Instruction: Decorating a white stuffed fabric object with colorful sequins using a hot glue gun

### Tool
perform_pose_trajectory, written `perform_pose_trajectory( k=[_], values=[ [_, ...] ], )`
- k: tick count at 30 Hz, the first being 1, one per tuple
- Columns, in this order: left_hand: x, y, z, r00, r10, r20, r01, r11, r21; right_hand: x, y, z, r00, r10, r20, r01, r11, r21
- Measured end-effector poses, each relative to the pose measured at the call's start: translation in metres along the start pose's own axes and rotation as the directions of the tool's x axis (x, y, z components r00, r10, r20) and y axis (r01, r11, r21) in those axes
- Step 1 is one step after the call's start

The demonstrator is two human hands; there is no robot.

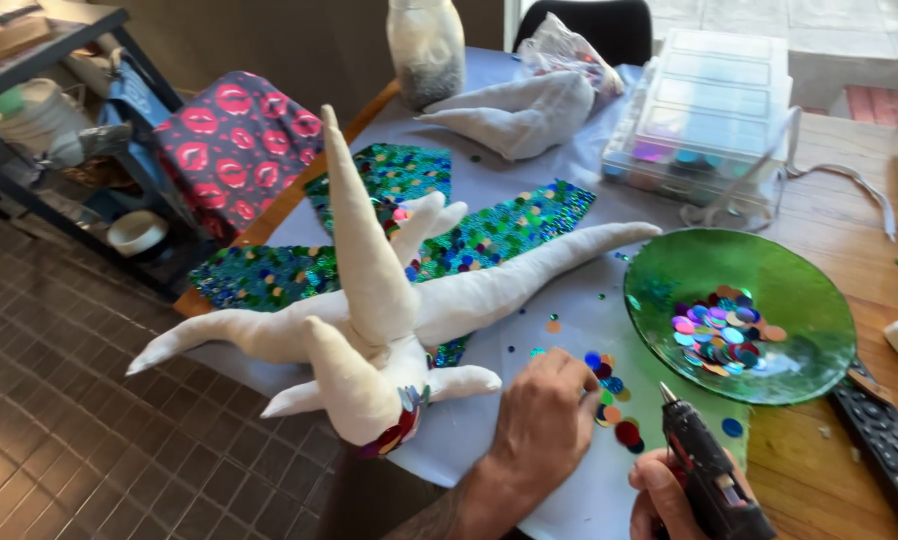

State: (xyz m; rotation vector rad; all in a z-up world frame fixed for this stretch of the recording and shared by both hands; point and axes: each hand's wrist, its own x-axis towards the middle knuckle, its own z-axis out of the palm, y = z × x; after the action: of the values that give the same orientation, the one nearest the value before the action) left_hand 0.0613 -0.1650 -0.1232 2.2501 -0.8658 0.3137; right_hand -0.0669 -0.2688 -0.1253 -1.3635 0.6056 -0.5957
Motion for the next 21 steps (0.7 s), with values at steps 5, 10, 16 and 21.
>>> perform_pose_trajectory(
  k=[5,10,16,21],
  values=[
    [-0.017,0.023,-0.034,0.985,0.046,-0.165,-0.098,0.943,-0.320,-0.002,0.021,-0.016,0.997,0.067,0.031,-0.068,0.996,0.062],
    [-0.035,0.039,-0.053,0.943,-0.304,-0.136,0.136,0.725,-0.675,-0.007,0.045,-0.053,0.971,0.030,0.236,-0.056,0.993,0.106],
    [-0.035,0.045,-0.069,0.632,-0.673,0.385,0.504,-0.022,-0.864,0.049,0.096,-0.090,0.631,0.157,0.760,0.103,0.954,-0.282],
    [-0.045,0.040,-0.061,0.601,-0.692,0.401,0.441,-0.133,-0.888,-0.001,0.017,-0.041,0.849,0.210,0.486,0.151,0.784,-0.602]
  ],
)
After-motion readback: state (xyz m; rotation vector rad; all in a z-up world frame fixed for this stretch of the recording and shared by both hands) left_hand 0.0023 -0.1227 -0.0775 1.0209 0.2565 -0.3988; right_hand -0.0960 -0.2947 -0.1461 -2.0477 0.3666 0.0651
